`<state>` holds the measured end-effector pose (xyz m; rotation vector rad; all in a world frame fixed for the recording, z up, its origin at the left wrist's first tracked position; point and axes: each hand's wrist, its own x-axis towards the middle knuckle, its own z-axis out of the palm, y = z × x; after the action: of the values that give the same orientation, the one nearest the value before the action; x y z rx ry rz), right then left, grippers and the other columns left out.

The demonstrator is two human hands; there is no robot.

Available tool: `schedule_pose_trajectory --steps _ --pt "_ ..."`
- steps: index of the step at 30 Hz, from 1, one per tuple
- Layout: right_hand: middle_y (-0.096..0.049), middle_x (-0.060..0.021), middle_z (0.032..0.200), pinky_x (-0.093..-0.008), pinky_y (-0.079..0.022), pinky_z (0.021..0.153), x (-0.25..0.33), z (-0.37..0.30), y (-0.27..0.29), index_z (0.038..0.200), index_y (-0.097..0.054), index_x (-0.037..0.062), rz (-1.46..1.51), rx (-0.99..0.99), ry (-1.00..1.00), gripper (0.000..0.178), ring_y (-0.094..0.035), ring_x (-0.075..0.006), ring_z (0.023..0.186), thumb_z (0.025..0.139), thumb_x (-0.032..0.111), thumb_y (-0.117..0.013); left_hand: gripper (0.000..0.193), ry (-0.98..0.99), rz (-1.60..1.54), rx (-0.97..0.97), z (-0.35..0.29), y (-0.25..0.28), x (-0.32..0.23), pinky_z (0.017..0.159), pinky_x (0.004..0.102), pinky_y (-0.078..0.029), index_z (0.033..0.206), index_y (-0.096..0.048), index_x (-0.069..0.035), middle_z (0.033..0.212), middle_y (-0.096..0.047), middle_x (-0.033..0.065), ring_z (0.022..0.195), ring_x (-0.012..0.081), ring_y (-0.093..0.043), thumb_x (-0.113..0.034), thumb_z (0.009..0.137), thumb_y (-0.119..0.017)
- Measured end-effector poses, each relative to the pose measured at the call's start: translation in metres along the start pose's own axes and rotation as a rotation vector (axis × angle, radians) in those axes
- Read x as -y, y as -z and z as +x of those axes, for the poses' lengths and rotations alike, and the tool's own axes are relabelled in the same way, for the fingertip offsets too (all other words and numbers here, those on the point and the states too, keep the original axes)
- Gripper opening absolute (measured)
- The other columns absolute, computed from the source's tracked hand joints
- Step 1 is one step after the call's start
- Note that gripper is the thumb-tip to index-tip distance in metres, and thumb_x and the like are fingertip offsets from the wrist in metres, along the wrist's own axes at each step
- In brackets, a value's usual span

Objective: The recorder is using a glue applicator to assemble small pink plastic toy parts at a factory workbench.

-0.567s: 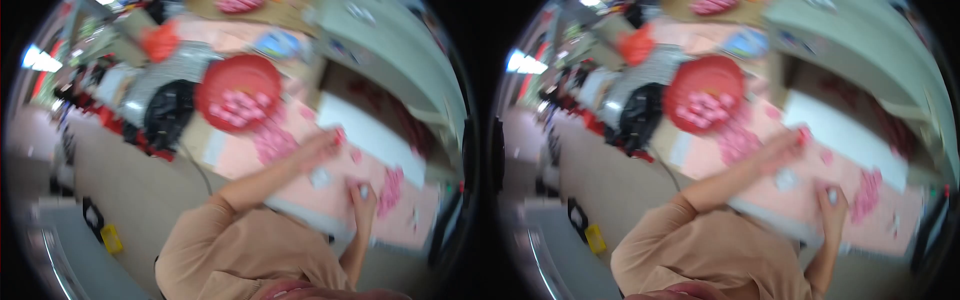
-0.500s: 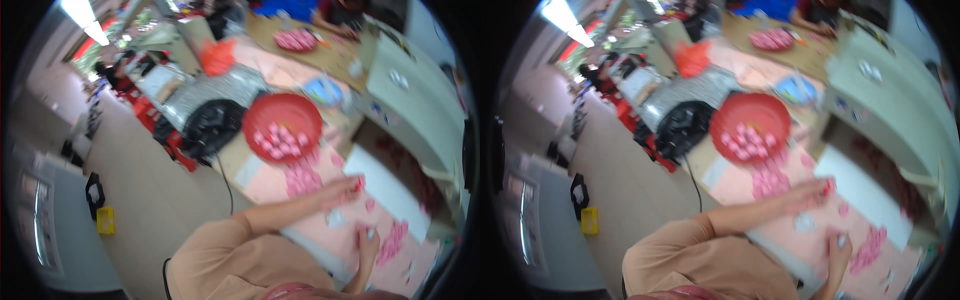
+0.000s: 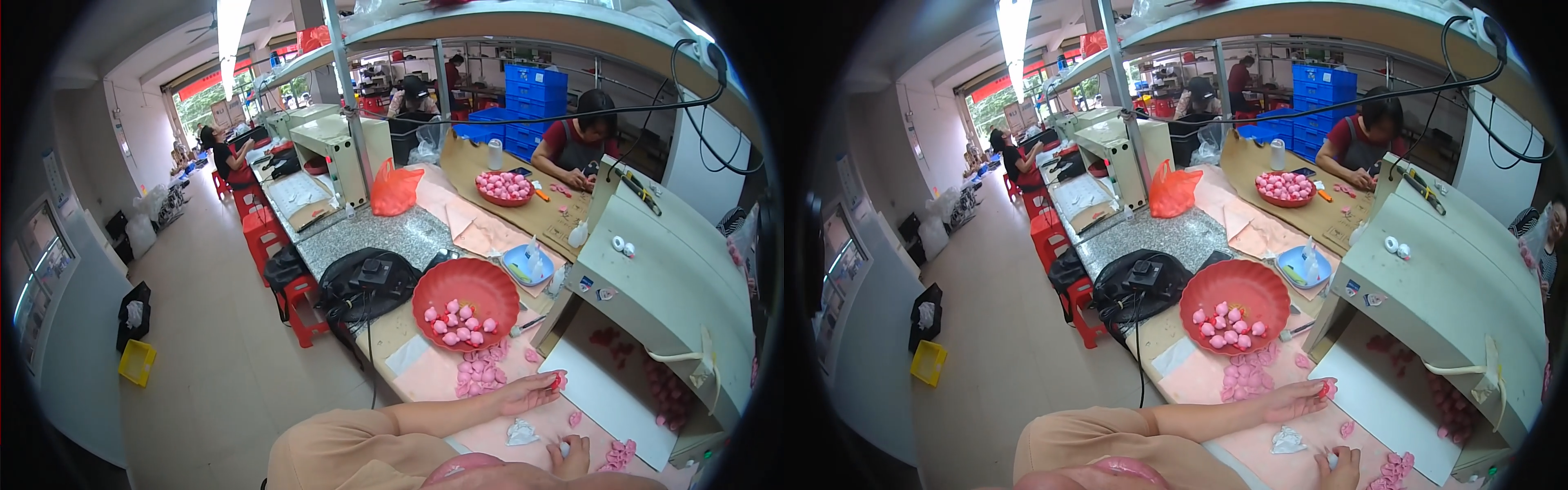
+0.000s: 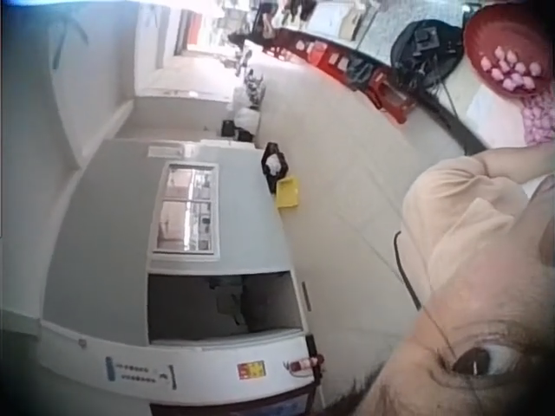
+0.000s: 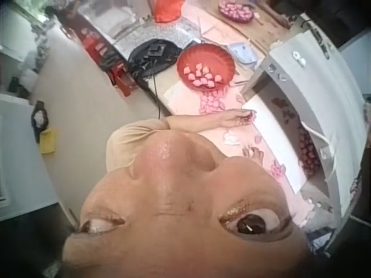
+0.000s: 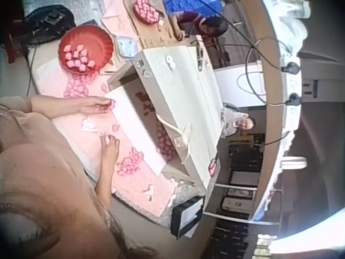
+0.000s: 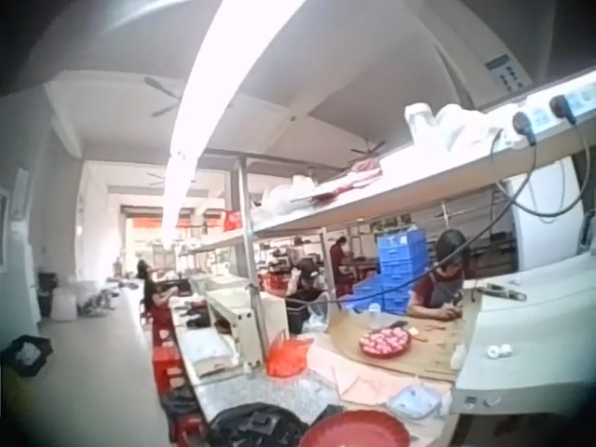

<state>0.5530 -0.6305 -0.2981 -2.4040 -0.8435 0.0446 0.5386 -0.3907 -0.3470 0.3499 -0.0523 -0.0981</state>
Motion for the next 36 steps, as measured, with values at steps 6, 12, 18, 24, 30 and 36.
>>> schedule_pose_trajectory --steps 6,12,18,24,30,36 --pt "-0.057 -0.0179 0.089 -0.0395 -0.047 0.075 -0.022 -0.002 -0.003 0.100 -0.063 -0.0015 0.220 0.062 0.178 0.030 -0.058 -0.0340 0.083 0.073 0.007 -0.073 0.040 -0.012 0.020 0.008 -0.002 0.005 -0.006 0.096 0.0252 -0.049 0.137 -0.041 -0.005 0.116 -0.059 0.0015 0.105 0.0101 -0.059 -0.017 0.100 -0.047" --pt "-0.057 -0.0180 0.093 -0.0375 -0.046 0.076 0.019 -0.005 0.004 0.105 -0.062 -0.0028 0.141 0.054 0.101 0.026 -0.057 -0.0328 0.087 0.079 0.000 -0.066 0.042 0.000 0.081 0.008 -0.003 0.002 -0.008 0.093 0.0275 -0.050 0.136 -0.042 -0.004 0.113 -0.060 0.0007 0.102 0.0101 -0.060 -0.019 0.098 -0.052" --pt "-0.057 -0.0179 0.094 -0.0387 -0.046 0.079 0.013 -0.019 -0.002 0.106 -0.061 -0.0033 0.095 0.031 0.076 0.027 -0.057 -0.0345 0.089 0.079 0.000 -0.065 0.037 0.061 0.090 0.033 -0.004 -0.003 0.008 0.092 0.0332 -0.051 0.130 -0.050 -0.010 0.110 -0.061 0.0000 0.100 0.0113 -0.059 -0.022 0.095 -0.057" --pt "-0.064 -0.0135 0.099 -0.0344 -0.047 0.084 0.022 0.012 0.007 0.106 -0.064 -0.0010 0.184 -0.075 0.034 0.022 -0.061 -0.0252 0.092 0.084 0.007 -0.064 0.037 0.093 0.095 -0.026 0.001 0.004 0.006 0.087 0.0322 -0.052 0.128 -0.054 -0.011 0.112 -0.063 0.0008 0.098 0.0129 -0.061 -0.024 0.094 -0.059" --pt "-0.061 -0.0075 0.105 -0.0263 -0.047 0.077 0.055 0.087 0.000 0.111 -0.066 0.0044 0.638 -0.193 0.062 0.033 -0.058 -0.0167 0.085 0.078 0.004 -0.071 0.036 0.084 0.144 -0.098 -0.003 -0.014 -0.018 0.088 0.0333 -0.053 0.126 -0.052 -0.004 0.109 -0.062 0.0052 0.097 0.0140 -0.061 -0.023 0.095 -0.057" --pt "-0.060 -0.0085 0.108 -0.0301 -0.049 0.081 0.035 0.078 -0.013 0.113 -0.065 0.0057 0.452 -0.192 0.107 0.038 -0.060 -0.0210 0.094 0.077 0.007 -0.074 0.038 0.121 0.136 -0.122 0.006 -0.012 -0.008 0.088 0.0327 -0.055 0.128 -0.050 -0.003 0.109 -0.061 0.0083 0.099 0.0170 -0.061 -0.020 0.095 -0.056"
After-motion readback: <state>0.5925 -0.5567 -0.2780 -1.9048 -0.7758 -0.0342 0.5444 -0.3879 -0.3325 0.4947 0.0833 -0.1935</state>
